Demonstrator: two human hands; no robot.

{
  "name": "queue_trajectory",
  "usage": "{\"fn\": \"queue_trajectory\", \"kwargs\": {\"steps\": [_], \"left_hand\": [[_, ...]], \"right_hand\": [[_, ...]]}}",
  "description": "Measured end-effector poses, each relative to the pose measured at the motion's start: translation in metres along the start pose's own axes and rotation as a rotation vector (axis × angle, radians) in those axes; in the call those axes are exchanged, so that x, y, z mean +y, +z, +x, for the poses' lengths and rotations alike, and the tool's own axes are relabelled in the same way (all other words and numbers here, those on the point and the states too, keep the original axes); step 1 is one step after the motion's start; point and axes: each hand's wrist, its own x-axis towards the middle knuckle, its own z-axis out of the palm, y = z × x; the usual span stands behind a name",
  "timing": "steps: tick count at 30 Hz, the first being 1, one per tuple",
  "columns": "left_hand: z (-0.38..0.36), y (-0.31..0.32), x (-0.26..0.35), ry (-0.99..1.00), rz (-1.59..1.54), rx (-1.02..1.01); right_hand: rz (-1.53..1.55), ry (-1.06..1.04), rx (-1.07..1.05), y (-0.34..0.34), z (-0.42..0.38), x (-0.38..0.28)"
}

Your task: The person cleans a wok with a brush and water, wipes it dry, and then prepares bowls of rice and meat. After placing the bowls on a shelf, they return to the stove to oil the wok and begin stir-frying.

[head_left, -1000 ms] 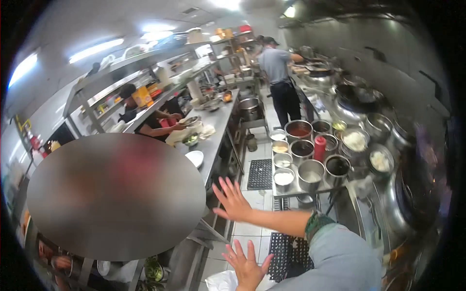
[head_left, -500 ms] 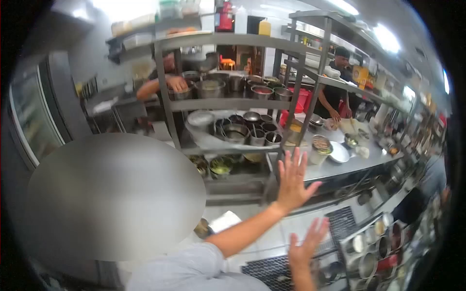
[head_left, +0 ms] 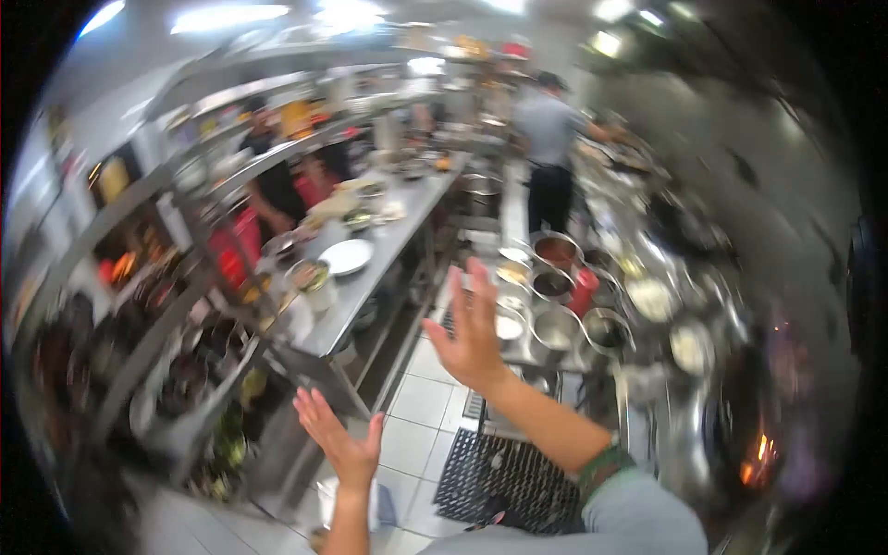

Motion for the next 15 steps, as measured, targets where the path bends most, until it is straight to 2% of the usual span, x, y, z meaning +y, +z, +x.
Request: {"fn": "queue_trajectory", "kwargs": {"steps": [2, 4, 5, 6, 7, 8, 9, 10, 12, 13, 14, 15], "left_hand": [[0.022, -0.004, -0.023, -0.063, 0.104, 0.066], [0.049, -0.021, -0.035, -0.160, 0.217, 0.118], [0.059, -0.025, -0.043, -0.082, 0.259, 0.220], [0.073, -0.038, -0.039, -0.071, 0.094, 0.316], [0.081, -0.047, -0.045, -0.017, 0.180, 0.320], [0.087, -0.059, -0.041, -0.003, 0.058, 0.337], [0.086, -0.071, -0.040, 0.016, 0.062, 0.363], [0.087, -0.067, -0.035, 0.055, -0.009, 0.359], [0.071, -0.073, -0.036, 0.100, -0.018, 0.235], [0.058, -0.068, -0.039, 0.128, -0.142, 0.193], [0.027, -0.057, -0.016, 0.134, -0.158, 0.082], [-0.008, -0.042, 0.001, 0.143, -0.278, 0.029]], "right_hand": [[0.096, -0.070, -0.020, -0.002, -0.016, -0.012], [0.318, 0.011, -0.136, -0.015, -0.052, -0.036], [0.235, 0.120, -0.360, -0.030, -0.081, -0.040], [0.554, 0.335, -0.239, -0.017, -0.126, -0.039], [0.589, 0.289, -0.130, -0.014, -0.145, -0.053], [0.417, 0.316, -0.218, -0.031, -0.164, -0.061], [0.243, 0.329, -0.313, -0.044, -0.182, -0.071], [-0.086, 0.350, -0.429, -0.060, -0.190, -0.083], [-0.129, 0.401, -0.305, -0.075, -0.209, -0.099], [0.066, 0.659, -0.310, -0.071, -0.237, -0.096], [-0.045, 0.612, -0.386, -0.101, -0.241, -0.084], [-0.143, 0.594, -0.344, -0.113, -0.242, -0.078]]}}
